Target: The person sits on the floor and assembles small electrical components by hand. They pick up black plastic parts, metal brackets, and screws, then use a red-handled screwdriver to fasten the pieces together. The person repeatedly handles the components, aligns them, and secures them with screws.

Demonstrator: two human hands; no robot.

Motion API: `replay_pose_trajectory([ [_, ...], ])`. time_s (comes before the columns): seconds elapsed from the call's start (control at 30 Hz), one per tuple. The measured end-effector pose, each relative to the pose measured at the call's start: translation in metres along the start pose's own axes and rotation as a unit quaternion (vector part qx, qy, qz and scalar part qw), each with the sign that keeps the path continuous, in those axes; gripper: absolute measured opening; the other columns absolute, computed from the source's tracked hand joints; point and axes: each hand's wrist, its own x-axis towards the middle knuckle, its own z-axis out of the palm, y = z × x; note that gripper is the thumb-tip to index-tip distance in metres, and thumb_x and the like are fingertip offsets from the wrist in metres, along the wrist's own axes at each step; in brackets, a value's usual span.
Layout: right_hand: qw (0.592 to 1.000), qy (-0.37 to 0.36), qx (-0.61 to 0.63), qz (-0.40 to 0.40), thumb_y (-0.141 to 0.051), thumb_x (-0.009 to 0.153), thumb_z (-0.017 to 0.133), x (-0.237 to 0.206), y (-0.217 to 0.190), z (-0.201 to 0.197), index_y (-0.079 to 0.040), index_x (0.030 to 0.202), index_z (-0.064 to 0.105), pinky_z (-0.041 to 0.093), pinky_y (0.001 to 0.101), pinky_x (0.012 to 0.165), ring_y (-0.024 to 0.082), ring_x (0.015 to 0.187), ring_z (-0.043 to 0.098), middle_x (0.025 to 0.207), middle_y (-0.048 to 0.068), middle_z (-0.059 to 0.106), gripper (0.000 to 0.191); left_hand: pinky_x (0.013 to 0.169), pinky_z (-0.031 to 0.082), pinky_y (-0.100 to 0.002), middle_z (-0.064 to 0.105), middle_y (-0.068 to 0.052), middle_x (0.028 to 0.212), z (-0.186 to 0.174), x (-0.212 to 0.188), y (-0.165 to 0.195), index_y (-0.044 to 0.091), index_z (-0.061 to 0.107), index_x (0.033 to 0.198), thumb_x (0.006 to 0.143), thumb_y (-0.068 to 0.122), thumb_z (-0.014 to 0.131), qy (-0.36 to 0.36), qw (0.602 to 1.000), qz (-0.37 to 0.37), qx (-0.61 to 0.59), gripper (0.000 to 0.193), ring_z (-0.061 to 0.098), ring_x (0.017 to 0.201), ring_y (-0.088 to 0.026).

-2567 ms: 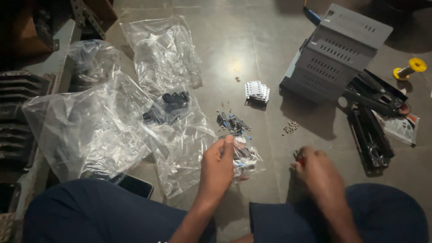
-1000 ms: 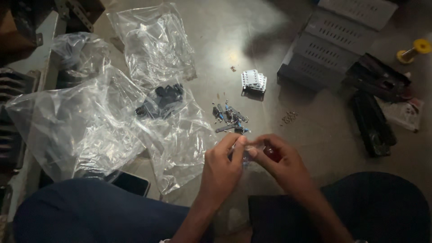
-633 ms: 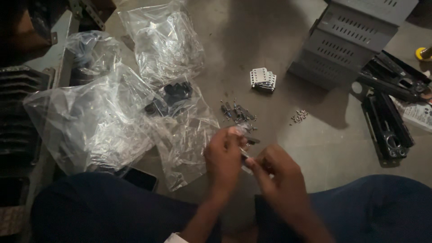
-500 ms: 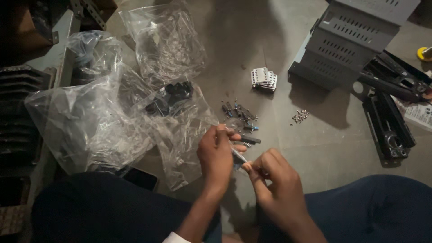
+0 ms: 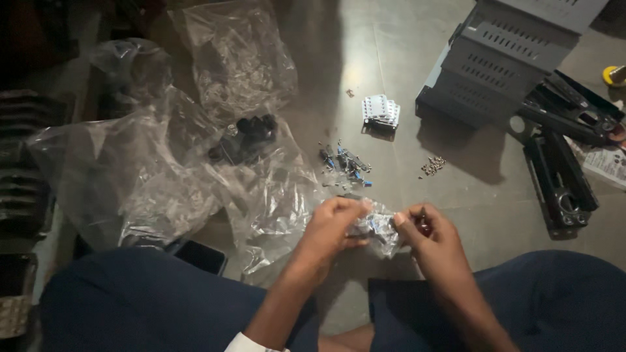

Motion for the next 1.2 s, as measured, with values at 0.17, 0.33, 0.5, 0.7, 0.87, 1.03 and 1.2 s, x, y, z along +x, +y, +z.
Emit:
replay_pose_trajectory([
  [0.17, 0.98, 0.005, -0.196, -0.022, -0.035, 0.087, 0.074, 0.013, 0.018, -0.006, -0.004, 0.106, 0.069, 0.055, 0.0332, 0.067, 0.018, 0.072, 0.067, 0.081, 0.011, 0.072, 0.036, 0.062, 0.06, -0.029, 0.078, -0.012, 0.086, 0.004, -0.001, -0.013, -0.001, 0.068, 0.113, 0.081, 0.012, 0.075, -0.017, 0.973, 0.068, 0.22, 0.034, 0.074, 0.068, -0.017],
  [0.33, 0.962, -0.026, -0.264, 0.069, -0.042, 0.09, 0.067, 0.017, 0.01, 0.0, -0.009, 0.114, 0.07, 0.058, 0.0396, 0.074, 0.027, 0.079, 0.077, 0.092, 0.017, 0.078, 0.041, 0.057, 0.058, -0.034, 0.074, -0.014, 0.068, 0.015, -0.02, 0.0, 0.001, 0.071, 0.09, 0.085, 0.022, 0.077, 0.106, 0.934, 0.075, 0.333, 0.023, 0.075, 0.059, -0.019],
  [0.5, 0.956, -0.001, -0.286, 0.059, -0.042, 0.092, 0.067, 0.014, -0.003, -0.001, -0.008, 0.117, 0.07, 0.058, 0.0394, 0.077, 0.029, 0.082, 0.078, 0.093, 0.018, 0.077, 0.042, 0.056, 0.054, -0.04, 0.07, -0.021, 0.068, 0.024, -0.028, 0.012, -0.001, 0.069, 0.078, 0.083, 0.024, 0.082, 0.144, 0.866, 0.261, 0.401, 0.028, 0.072, 0.063, -0.034],
  [0.7, 0.953, 0.007, -0.298, 0.047, -0.041, 0.092, 0.067, 0.011, -0.008, -0.002, -0.008, 0.115, 0.07, 0.058, 0.0406, 0.076, 0.03, 0.083, 0.077, 0.092, 0.017, 0.077, 0.04, 0.058, 0.052, -0.042, 0.069, -0.019, 0.07, 0.023, -0.026, 0.016, -0.001, 0.069, 0.08, 0.085, 0.024, 0.08, 0.121, 0.853, 0.301, 0.409, 0.028, 0.07, 0.064, -0.035],
  [0.87, 0.954, -0.019, -0.299, -0.002, -0.034, 0.09, 0.07, 0.01, -0.011, -0.006, -0.01, 0.11, 0.073, 0.056, 0.0398, 0.074, 0.026, 0.079, 0.075, 0.087, 0.014, 0.077, 0.032, 0.059, 0.053, -0.039, 0.07, -0.016, 0.068, 0.008, -0.033, 0.034, 0.001, 0.07, 0.083, 0.083, 0.03, 0.078, 0.031, 0.891, 0.201, 0.406, 0.03, 0.071, 0.062, -0.03],
  [1.03, 0.929, -0.073, -0.335, -0.136, -0.03, 0.087, 0.076, 0.004, -0.026, -0.005, -0.014, 0.111, 0.076, 0.055, 0.0378, 0.078, 0.027, 0.083, 0.068, 0.089, 0.013, 0.068, 0.029, 0.069, 0.055, -0.044, 0.072, -0.019, 0.077, -0.022, -0.043, 0.048, 0.003, 0.073, 0.086, 0.084, 0.03, 0.077, 0.051, 0.824, 0.155, 0.543, 0.027, 0.072, 0.071, -0.035],
  [1.2, 0.907, -0.091, -0.406, -0.068, -0.041, 0.077, 0.081, -0.008, -0.037, 0.014, -0.022, 0.126, 0.067, 0.055, 0.04, 0.078, 0.024, 0.091, 0.068, 0.11, 0.008, 0.062, 0.054, 0.072, 0.055, -0.052, 0.071, -0.022, 0.084, -0.038, -0.046, 0.04, 0.004, 0.073, 0.084, 0.084, 0.027, 0.075, 0.203, 0.681, 0.201, 0.675, 0.023, 0.07, 0.081, -0.043],
])
